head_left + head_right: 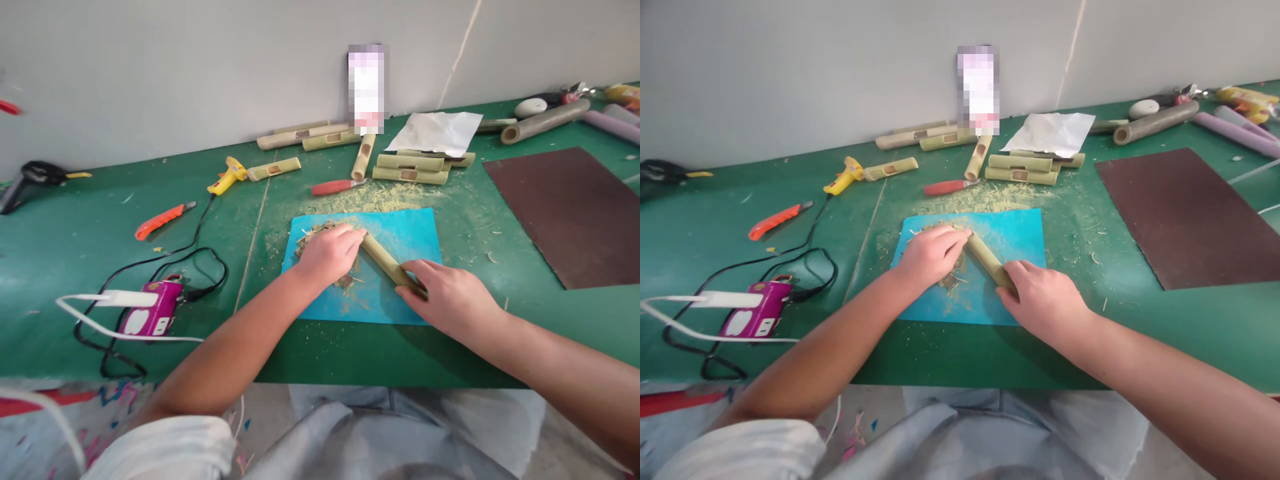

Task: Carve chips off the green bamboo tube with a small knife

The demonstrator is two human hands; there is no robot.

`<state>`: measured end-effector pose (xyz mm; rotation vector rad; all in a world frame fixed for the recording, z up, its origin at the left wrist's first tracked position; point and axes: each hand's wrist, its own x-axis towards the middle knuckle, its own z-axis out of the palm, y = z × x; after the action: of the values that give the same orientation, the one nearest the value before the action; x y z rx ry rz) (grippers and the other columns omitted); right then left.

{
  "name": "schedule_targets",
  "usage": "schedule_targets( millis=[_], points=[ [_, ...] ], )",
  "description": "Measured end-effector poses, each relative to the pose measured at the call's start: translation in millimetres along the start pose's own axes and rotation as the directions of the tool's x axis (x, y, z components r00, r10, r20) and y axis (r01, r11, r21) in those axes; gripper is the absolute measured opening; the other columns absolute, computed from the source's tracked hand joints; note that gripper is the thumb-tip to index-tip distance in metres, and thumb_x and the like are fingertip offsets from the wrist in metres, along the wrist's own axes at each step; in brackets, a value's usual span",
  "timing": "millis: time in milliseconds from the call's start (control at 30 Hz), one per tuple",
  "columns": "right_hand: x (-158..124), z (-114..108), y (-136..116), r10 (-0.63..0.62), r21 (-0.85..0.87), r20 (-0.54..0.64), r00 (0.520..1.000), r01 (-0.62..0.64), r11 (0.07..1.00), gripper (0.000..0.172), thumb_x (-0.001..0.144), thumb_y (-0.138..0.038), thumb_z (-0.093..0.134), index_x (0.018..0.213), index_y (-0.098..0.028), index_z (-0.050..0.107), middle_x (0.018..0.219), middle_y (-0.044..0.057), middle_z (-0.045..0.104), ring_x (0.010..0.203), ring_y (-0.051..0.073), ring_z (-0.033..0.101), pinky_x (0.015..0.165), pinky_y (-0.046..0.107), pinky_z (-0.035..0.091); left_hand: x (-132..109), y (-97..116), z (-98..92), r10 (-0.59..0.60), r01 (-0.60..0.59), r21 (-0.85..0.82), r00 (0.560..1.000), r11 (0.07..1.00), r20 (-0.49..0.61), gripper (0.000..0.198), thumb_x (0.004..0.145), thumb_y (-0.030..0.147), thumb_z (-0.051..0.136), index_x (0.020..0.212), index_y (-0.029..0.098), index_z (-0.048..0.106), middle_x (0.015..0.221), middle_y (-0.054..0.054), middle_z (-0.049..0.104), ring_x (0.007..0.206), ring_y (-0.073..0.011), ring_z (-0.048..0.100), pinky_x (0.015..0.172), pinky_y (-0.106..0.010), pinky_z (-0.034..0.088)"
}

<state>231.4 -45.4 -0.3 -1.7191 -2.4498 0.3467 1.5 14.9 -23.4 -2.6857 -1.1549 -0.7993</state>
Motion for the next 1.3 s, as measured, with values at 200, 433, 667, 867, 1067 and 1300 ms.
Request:
schedule_targets(
  millis=[200,433,667,867,1067,1300],
  points=[
    [0,0,0,0.001,-0.005,0.009,1.0,-0.001,1.0,0.026,0.09,-0.039,0.055,0.103,-0.021,0.068,0.089,0.004,0.074,0.062,0.017,0.062,0.051,0.031,0.023,-1,2,-1.4,0.043,-0.043,0.009,0.999,0.999,0.002,0.029,0.104,0.022,0.044,0.105,0.013,0.072,0.077,-0.005,0.068,0.067,-0.0133,0.064,0.061,-0.023,0.051],
    [0,-2,-2,0.014,-0.002,0.05,0.999,-0.014,1.0,0.025,0.09,-0.037,0.055,0.104,-0.021,0.067,0.094,0.004,0.075,0.065,0.018,0.063,0.053,0.031,0.025,1,3,-1.6,0.08,-0.08,0.023,0.997,0.996,0.001,0.03,0.104,0.021,0.043,0.104,0.013,0.072,0.075,-0.004,0.067,0.066,-0.0137,0.064,0.059,-0.023,0.05],
    [1,-4,-2,0.019,0.008,0.082,0.996,-0.02,1.0,0.025,0.09,-0.038,0.055,0.104,-0.021,0.067,0.09,0.003,0.074,0.067,0.019,0.064,0.053,0.031,0.027,-1,9,-3.6,0.099,-0.098,-0.023,0.994,0.995,0.049,0.032,0.104,0.021,0.04,0.107,0.013,0.071,0.075,-0.004,0.066,0.066,-0.0138,0.064,0.059,-0.023,0.05],
    [1,-3,-1,-0.004,0.02,0.049,0.999,0.003,1.0,0.024,0.09,-0.038,0.055,0.102,-0.021,0.067,0.093,0.004,0.075,0.065,0.018,0.064,0.052,0.031,0.028,0,11,-7.1,0.083,-0.084,0.02,0.996,0.996,0.02,0.034,0.104,0.021,0.039,0.106,0.011,0.072,0.073,-0.005,0.066,0.065,-0.014,0.064,0.059,-0.023,0.05],
    [1,-3,0,0.025,0.051,0.038,0.999,-0.027,0.998,0.023,0.089,-0.038,0.057,0.102,-0.022,0.066,0.087,0.002,0.073,0.062,0.016,0.062,0.052,0.03,0.03,-3,14,-5.4,-0.015,0.017,0.072,1.0,0.997,-0.022,0.032,0.104,0.023,0.042,0.102,0.013,0.073,0.074,-0.005,0.067,0.065,-0.0139,0.063,0.059,-0.023,0.049],
    [2,-6,-2,0.093,0.062,0.076,0.993,-0.098,0.993,0.024,0.087,-0.041,0.061,0.1,-0.02,0.064,0.075,0.001,0.069,0.06,0.016,0.059,0.053,0.029,0.03,-4,19,-5.7,0.033,-0.032,0.021,0.999,0.999,-0.009,0.032,0.104,0.023,0.041,0.101,0.014,0.072,0.071,-0.004,0.065,0.063,-0.0133,0.061,0.058,-0.023,0.047]
  ],
)
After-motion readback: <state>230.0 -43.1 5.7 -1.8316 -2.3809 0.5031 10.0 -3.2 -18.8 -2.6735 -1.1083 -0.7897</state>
